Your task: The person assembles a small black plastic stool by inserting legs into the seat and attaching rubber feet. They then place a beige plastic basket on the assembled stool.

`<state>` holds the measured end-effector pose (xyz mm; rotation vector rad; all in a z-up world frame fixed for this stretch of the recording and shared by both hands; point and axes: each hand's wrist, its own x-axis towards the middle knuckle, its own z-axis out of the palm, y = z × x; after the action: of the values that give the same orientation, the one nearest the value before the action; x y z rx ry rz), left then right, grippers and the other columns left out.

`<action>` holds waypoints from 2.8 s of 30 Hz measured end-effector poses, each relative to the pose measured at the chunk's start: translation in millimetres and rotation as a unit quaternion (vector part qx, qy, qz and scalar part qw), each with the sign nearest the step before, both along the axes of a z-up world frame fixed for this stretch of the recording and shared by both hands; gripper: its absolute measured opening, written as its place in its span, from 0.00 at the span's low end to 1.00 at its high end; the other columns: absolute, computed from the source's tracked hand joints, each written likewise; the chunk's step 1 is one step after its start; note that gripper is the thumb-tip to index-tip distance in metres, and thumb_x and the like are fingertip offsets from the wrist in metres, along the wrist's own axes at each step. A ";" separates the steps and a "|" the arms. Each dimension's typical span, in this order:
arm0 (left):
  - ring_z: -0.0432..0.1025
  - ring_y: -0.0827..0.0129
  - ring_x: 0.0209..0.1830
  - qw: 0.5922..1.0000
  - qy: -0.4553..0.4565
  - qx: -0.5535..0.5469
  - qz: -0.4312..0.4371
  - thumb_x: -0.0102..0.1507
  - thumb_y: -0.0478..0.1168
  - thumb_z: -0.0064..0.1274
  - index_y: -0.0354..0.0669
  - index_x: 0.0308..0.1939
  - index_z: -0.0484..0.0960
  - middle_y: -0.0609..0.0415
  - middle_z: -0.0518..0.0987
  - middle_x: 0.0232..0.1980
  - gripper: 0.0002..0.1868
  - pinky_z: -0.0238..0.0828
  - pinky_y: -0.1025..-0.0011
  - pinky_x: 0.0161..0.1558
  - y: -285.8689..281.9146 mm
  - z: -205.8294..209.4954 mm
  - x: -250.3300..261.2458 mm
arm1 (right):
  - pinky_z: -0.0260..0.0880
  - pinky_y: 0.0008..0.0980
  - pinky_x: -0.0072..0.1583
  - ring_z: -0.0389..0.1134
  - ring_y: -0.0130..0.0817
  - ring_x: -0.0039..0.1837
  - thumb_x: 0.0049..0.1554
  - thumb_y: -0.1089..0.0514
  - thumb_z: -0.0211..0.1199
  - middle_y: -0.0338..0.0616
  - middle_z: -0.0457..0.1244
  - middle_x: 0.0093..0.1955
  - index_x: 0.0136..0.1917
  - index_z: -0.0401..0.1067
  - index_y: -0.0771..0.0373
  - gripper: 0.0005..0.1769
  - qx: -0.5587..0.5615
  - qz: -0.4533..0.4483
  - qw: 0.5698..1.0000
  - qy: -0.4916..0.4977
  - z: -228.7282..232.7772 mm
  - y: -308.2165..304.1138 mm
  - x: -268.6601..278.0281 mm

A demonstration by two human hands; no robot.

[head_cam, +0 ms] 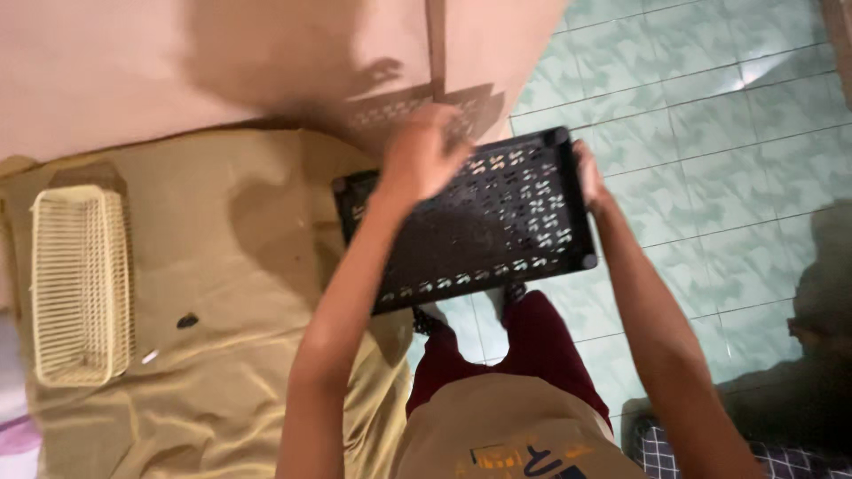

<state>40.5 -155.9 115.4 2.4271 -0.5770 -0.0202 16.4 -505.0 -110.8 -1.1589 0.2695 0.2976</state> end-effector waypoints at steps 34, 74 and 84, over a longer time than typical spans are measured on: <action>0.76 0.45 0.44 0.980 0.149 0.119 0.053 0.67 0.55 0.42 0.44 0.39 0.80 0.46 0.82 0.42 0.20 0.72 0.48 0.43 -174.3 -10.7 4.1 | 0.68 0.33 0.55 0.64 0.27 0.56 0.67 0.57 0.50 0.40 0.64 0.54 0.58 0.67 0.67 0.13 -0.031 0.062 0.987 -0.144 -2.2 78.1 -4.1; 0.77 0.45 0.41 0.984 0.131 0.109 0.058 0.62 0.54 0.51 0.49 0.37 0.88 0.46 0.84 0.40 0.17 0.74 0.50 0.46 -170.3 10.0 18.8 | 0.61 0.41 0.73 0.59 0.42 0.75 0.56 0.56 0.70 0.54 0.59 0.72 0.72 0.62 0.67 0.35 -0.140 0.227 0.910 -0.317 9.1 44.8 22.1; 0.77 0.47 0.41 0.987 0.112 0.104 0.041 0.58 0.52 0.52 0.48 0.37 0.89 0.46 0.84 0.39 0.16 0.74 0.50 0.43 -170.5 -14.2 13.3 | 0.70 0.36 0.61 0.67 0.32 0.63 0.53 0.59 0.71 0.48 0.67 0.60 0.57 0.71 0.70 0.21 -0.136 0.218 0.906 -0.336 31.8 43.3 27.2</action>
<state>53.8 -326.4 101.2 2.6008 -0.3893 -0.3311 43.6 -461.7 -79.0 -1.5233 -0.5833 0.2366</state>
